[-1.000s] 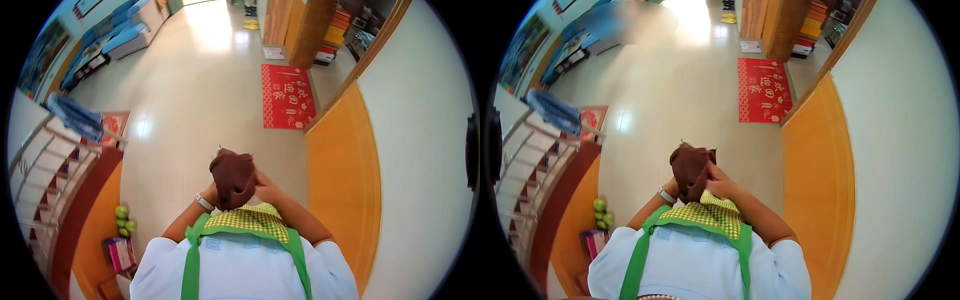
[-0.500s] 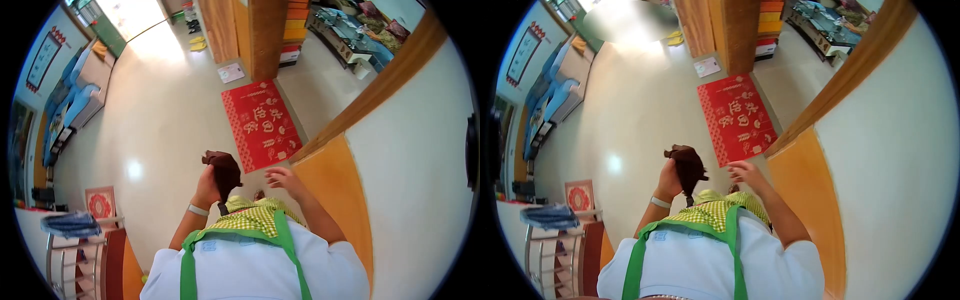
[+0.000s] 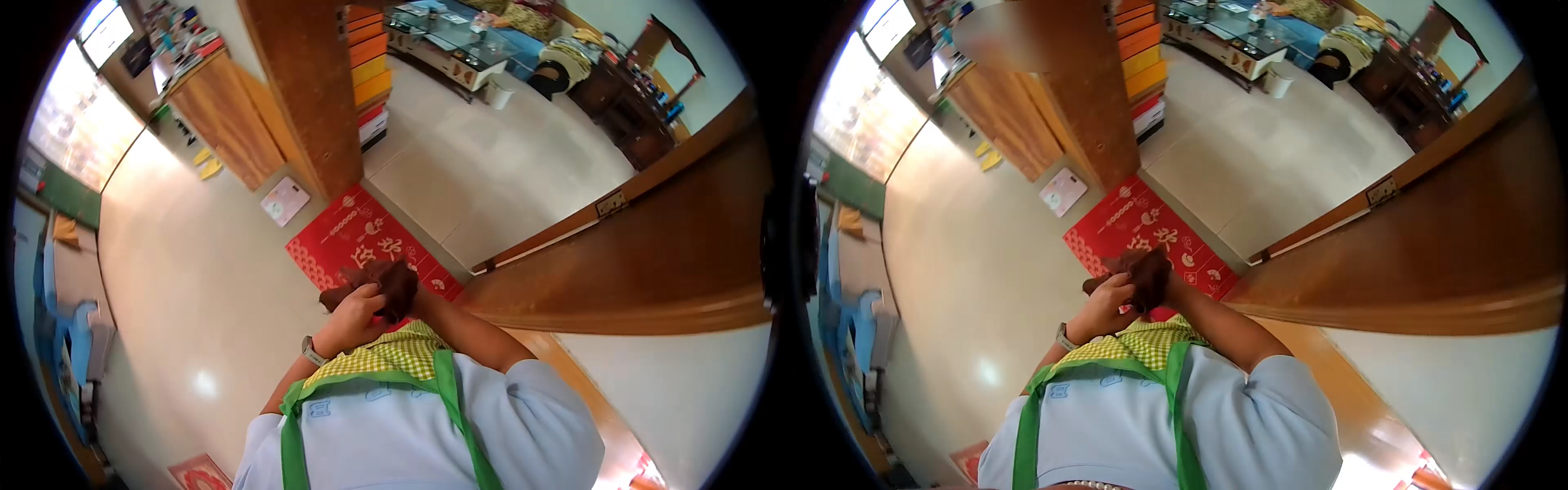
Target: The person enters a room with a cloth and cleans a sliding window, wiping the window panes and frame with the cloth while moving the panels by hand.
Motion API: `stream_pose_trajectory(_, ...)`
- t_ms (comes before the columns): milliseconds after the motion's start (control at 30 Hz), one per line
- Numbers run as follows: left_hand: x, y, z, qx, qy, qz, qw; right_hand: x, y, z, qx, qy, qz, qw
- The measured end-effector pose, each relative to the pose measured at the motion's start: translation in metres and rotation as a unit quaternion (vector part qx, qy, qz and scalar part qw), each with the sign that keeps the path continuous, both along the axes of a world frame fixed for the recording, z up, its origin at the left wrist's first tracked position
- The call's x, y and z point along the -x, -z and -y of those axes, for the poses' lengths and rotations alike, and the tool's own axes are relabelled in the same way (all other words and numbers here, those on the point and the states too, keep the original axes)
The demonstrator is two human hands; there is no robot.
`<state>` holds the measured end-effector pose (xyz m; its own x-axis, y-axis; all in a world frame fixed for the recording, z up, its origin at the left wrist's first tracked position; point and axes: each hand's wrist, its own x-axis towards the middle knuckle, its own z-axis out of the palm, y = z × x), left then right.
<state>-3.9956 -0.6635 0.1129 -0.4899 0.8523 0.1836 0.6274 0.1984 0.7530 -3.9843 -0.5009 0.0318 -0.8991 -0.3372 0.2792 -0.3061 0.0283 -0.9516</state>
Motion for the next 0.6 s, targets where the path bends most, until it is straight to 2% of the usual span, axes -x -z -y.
stream_pose_trajectory(33,0.024,0.001,-0.005,-0.018,0.008,0.012,1.000,0.019,0.007,-0.009,-0.062,0.065,-0.034,0.995)
stream_pose_trajectory(67,0.046,0.002,-0.015,-0.040,0.030,0.004,0.999,0.032,-0.014,-0.023,-0.061,0.082,-0.031,0.994)
stream_pose_trajectory(100,0.064,0.006,-0.026,-0.037,0.048,0.007,0.998,0.041,-0.055,-0.040,-0.187,0.113,-0.014,0.976)
stream_pose_trajectory(133,0.078,0.013,-0.041,-0.054,-0.014,0.111,0.992,0.051,-0.078,-0.060,-0.310,0.141,0.007,0.940)
stream_pose_trajectory(167,0.093,0.022,-0.054,-0.067,-0.078,0.212,0.972,0.060,-0.069,-0.076,-0.310,0.156,0.015,0.938)
stream_pose_trajectory(233,0.131,0.043,-0.087,-0.058,-0.066,0.241,0.966,0.079,-0.048,-0.116,-0.107,0.241,0.085,0.961)
stream_pose_trajectory(267,0.151,0.056,-0.107,-0.056,-0.080,0.273,0.957,0.089,-0.041,-0.141,-0.105,0.254,0.089,0.958)
stream_pose_trajectory(300,0.170,0.065,-0.125,-0.053,-0.095,0.303,0.947,0.097,-0.036,-0.167,0.227,0.166,0.257,0.925)
stream_pose_trajectory(333,0.190,0.065,-0.144,-0.038,-0.085,0.277,0.956,0.104,-0.034,-0.192,0.529,0.050,0.380,0.757)
stream_pose_trajectory(367,0.210,0.075,-0.164,-0.032,-0.074,0.276,0.958,0.109,-0.007,-0.220,0.535,0.058,0.373,0.755)
stream_pose_trajectory(400,0.228,0.082,-0.185,0.002,-0.072,0.257,0.964,0.111,0.036,-0.249,0.313,0.159,0.291,0.890)
stream_pose_trajectory(433,0.249,0.086,-0.209,0.034,-0.070,0.233,0.969,0.121,0.077,-0.280,0.061,0.250,0.185,0.948)
stream_pose_trajectory(467,0.266,0.091,-0.231,0.022,-0.069,0.302,0.951,0.131,0.117,-0.309,0.063,0.260,0.180,0.947)
stream_pose_trajectory(500,0.281,0.090,-0.251,0.030,-0.060,0.301,0.951,0.134,0.155,-0.324,0.017,0.369,0.078,0.926)
stream_pose_trajectory(533,0.294,0.085,-0.269,0.044,-0.068,0.361,0.929,0.134,0.173,-0.333,-0.029,0.472,-0.021,0.881)
stream_pose_trajectory(567,0.309,0.080,-0.291,0.056,-0.073,0.416,0.905,0.134,0.150,-0.349,-0.024,0.487,-0.020,0.873)
stream_pose_trajectory(600,0.325,0.093,-0.308,0.057,-0.058,0.440,0.894,0.132,0.101,-0.372,0.343,0.461,0.170,0.801)
